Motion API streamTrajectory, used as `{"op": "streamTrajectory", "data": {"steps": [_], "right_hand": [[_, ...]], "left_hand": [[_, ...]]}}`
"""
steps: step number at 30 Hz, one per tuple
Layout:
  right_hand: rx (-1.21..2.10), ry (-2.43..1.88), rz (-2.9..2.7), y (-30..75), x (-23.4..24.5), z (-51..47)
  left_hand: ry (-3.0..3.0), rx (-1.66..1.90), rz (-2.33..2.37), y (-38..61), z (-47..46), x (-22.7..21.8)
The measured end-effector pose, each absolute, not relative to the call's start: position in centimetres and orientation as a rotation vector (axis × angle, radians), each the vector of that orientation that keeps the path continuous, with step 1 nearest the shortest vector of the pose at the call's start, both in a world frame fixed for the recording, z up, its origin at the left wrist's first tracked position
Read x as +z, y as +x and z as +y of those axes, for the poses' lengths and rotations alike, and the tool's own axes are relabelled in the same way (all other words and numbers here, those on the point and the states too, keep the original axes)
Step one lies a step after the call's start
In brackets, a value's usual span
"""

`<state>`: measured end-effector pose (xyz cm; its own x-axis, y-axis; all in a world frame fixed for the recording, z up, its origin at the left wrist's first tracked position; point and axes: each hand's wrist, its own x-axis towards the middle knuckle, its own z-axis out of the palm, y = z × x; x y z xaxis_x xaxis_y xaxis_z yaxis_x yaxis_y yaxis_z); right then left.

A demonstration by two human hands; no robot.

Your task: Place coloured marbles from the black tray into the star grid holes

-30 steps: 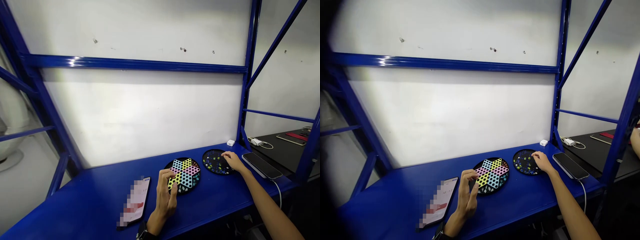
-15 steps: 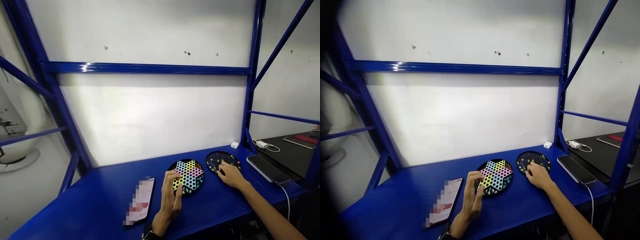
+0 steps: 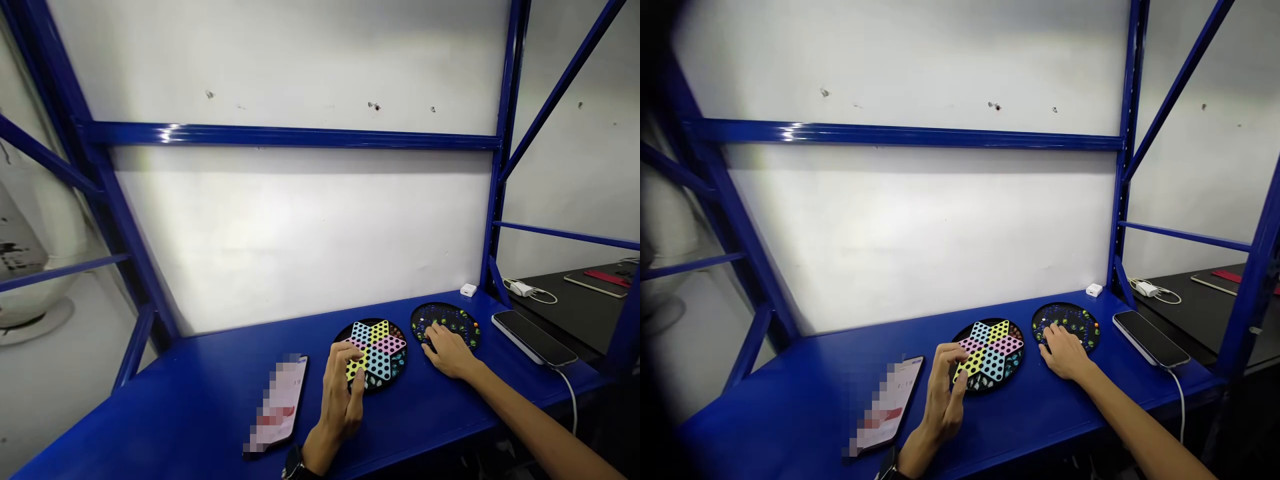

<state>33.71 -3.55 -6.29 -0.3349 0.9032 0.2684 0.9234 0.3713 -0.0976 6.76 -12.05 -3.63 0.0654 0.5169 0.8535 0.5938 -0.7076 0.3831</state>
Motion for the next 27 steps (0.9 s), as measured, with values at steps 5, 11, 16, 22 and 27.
{"op": "streamTrajectory", "data": {"steps": [5, 11, 16, 22, 27], "right_hand": [[-0.075, -1.608, -2.351, 33.6, -6.6, -2.9], [-0.066, -1.680, -2.334, 33.5, -6.9, -2.7], [-0.131, -1.715, -2.361, 33.3, -6.7, -2.7], [-0.166, -1.674, -2.510, 33.2, -6.3, -2.4], [-0.113, -1.600, -2.550, 33.5, -6.3, -2.5]], "left_hand": [[-2.252, -1.731, -1.182, 6.7, -12.0, -3.7], [-2.252, -1.711, -1.176, 6.8, -12.2, -3.5], [-2.255, -1.730, -1.179, 7.0, -12.2, -3.5], [-2.258, -1.739, -1.152, 7.0, -12.1, -3.5], [-2.257, -1.724, -1.126, 6.9, -12.2, -3.4]]}}
